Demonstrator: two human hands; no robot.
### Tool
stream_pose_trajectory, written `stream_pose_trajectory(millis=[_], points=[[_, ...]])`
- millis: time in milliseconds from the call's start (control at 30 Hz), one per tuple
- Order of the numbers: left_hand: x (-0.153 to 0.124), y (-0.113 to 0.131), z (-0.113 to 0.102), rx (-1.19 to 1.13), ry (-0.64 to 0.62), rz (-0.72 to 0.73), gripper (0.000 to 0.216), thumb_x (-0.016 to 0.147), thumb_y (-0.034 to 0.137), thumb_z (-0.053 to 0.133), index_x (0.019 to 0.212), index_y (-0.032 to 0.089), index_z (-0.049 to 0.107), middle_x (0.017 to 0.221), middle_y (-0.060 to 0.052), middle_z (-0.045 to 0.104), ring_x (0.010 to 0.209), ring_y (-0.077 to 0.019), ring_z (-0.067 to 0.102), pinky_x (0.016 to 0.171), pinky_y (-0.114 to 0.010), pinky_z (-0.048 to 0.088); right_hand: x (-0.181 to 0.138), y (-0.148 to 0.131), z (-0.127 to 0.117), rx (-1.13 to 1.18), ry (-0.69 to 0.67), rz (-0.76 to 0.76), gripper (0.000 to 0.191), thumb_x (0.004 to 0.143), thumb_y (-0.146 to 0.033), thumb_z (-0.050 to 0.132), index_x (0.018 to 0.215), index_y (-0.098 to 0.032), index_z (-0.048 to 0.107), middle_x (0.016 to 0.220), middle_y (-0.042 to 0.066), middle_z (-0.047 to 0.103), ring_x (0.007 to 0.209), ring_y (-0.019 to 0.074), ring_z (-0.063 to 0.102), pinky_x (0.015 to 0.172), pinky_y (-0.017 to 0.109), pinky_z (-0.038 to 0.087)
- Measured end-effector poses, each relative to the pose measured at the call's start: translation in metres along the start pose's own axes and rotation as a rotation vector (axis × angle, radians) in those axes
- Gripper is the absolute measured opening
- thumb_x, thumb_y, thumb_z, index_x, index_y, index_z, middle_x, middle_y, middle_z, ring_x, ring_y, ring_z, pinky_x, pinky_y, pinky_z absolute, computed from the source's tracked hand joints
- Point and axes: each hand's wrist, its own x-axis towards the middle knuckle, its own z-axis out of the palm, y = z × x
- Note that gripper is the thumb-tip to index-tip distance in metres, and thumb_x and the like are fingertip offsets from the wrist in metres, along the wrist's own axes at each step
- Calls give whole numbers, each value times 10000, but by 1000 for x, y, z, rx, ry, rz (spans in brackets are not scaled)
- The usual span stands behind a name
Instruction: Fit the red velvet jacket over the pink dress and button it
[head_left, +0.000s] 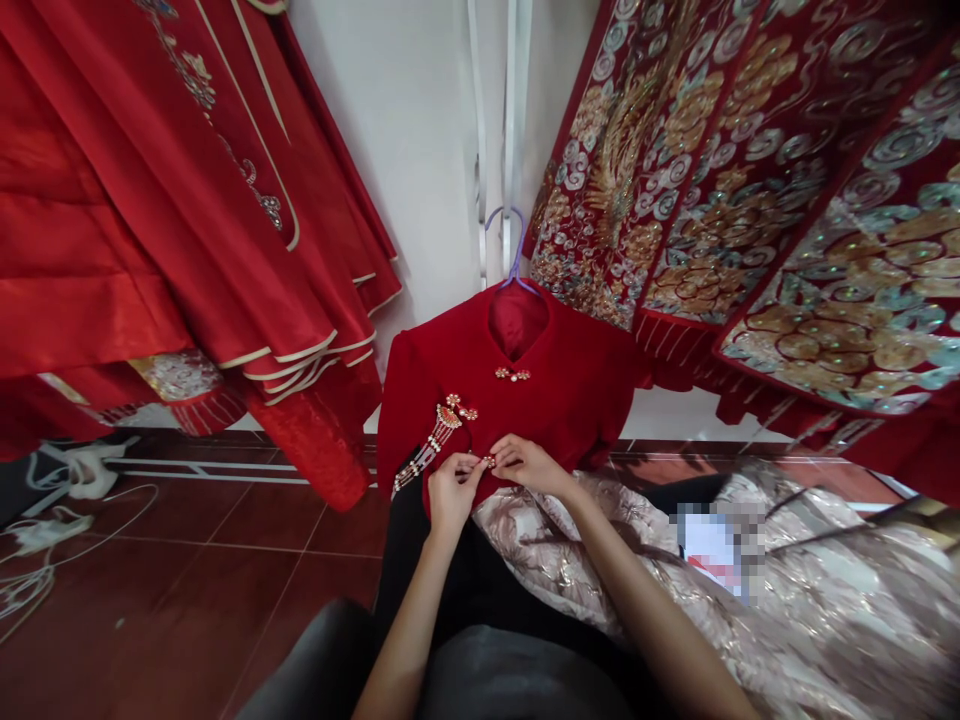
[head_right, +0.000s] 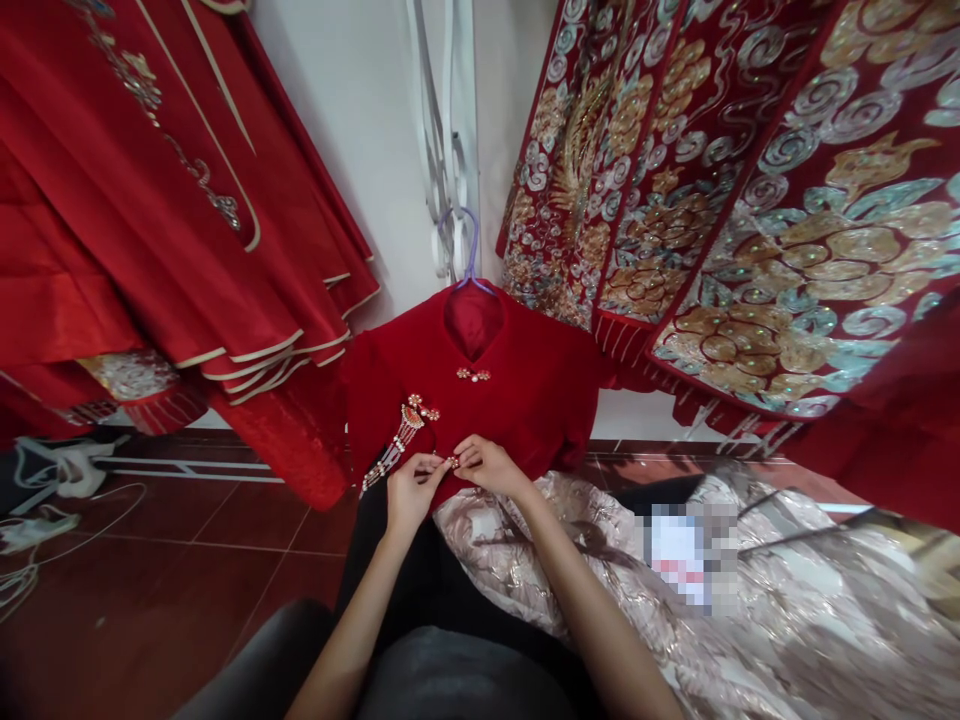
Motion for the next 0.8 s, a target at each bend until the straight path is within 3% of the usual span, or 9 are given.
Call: stream_pose_trajectory(millis=[167,467,567,667,800], points=[[-1,1,0,20,-40,18,139,795,323,643,797,184,632,776,-32,693,708,-140,663,645,-245,547,-2,-4,0,-7,-8,-48,235,672,-191,657,880,-177,548,792,8,613,742,142,617,732,299,497],[-3,4,-2,-144,-114,-24,229,764,394,667,734,168,643,710,-30,686,671,-150,658,631,-240,536,-6,-18,-6,52,-84,-28,297,690,-321,735,855,-169,540,785,-9,589,710,116,596,695,263,476],[8,7,-4,-323,-82,-95,303,769,470,639,724,170,646,718,-26,687,692,-158,669,690,-274,557,-13,-31,-21,93,-234,13,322,675,-328,762,864,-156,566,766,-6,605,704,116,596,699,266,478],[23,18,-4,-556,35,-212,363,730,498,669,868,163,656,904,-60,708,807,-173,685,780,-320,566,-23,-49,-39,99,-364,67,331,665,-313,777,875,-148,582,763,7,636,705,121,610,701,273,482],[36,40,0,-799,-28,-326,390,739,491,683,902,138,663,1047,-132,699,945,-208,677,885,-365,532,-32,-65,-53,128,-423,81,318,678,-310,770,885,-151,588,788,15,658,714,120,622,712,275,488]])
